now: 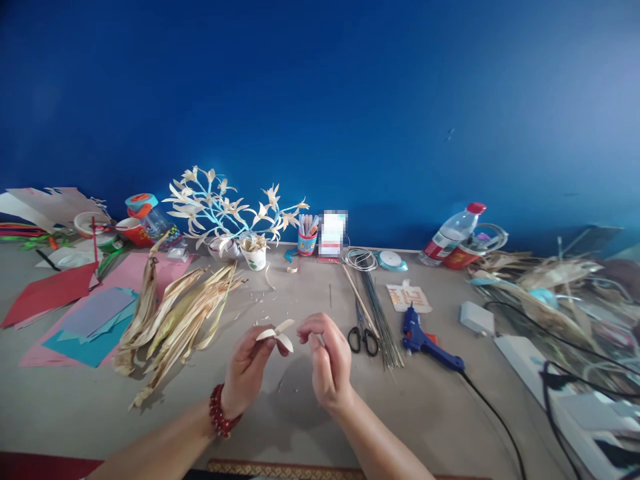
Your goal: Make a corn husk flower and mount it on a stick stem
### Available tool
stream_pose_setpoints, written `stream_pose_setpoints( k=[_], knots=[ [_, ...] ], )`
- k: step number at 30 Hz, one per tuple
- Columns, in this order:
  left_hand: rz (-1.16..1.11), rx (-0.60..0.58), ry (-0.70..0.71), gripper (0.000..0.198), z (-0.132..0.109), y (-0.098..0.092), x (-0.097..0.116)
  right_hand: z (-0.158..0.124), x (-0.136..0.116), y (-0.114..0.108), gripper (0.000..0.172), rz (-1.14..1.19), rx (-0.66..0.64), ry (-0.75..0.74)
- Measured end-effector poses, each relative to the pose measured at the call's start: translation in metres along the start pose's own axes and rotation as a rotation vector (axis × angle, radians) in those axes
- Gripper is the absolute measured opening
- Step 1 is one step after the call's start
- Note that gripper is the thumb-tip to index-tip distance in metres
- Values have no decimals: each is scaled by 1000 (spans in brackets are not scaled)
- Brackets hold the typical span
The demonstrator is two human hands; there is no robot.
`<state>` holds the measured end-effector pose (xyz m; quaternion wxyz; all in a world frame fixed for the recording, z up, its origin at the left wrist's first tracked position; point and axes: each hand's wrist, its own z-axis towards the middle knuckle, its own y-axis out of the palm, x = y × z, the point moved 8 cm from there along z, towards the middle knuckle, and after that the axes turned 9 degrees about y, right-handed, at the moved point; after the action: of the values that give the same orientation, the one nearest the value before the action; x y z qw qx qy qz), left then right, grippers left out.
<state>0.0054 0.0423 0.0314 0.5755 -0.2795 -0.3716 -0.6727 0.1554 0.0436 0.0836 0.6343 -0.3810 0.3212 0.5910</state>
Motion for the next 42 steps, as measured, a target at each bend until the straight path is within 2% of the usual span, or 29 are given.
stream_pose_setpoints(
  k=[3,8,11,16,22,28,34,38,42],
  knots=[
    [-190,48,-79,12,2,2,-8,4,11,-11,22,-32,106,63],
    [-397,71,-309,19,4,7,-25,12,25,-22,12,-135,131,128],
    [-430,99,-376,21,5,5,-28,13,31,-22,13,-139,126,162],
    [-458,78,-352,21,7,6,-26,16,39,-7,24,-40,14,242],
    [-432,76,-338,22,9,3,-27,13,47,2,25,-133,-73,306],
    [-491,57,-372,30,11,8,-28,15,37,0,17,-187,-64,245],
    [-498,88,-400,32,12,7,-29,16,35,2,17,-216,-84,197],
    [-473,112,-404,33,13,4,-29,17,38,0,31,-270,-64,222],
    [-435,140,-422,30,12,-3,-35,14,39,0,45,-467,-163,234]
  ],
)
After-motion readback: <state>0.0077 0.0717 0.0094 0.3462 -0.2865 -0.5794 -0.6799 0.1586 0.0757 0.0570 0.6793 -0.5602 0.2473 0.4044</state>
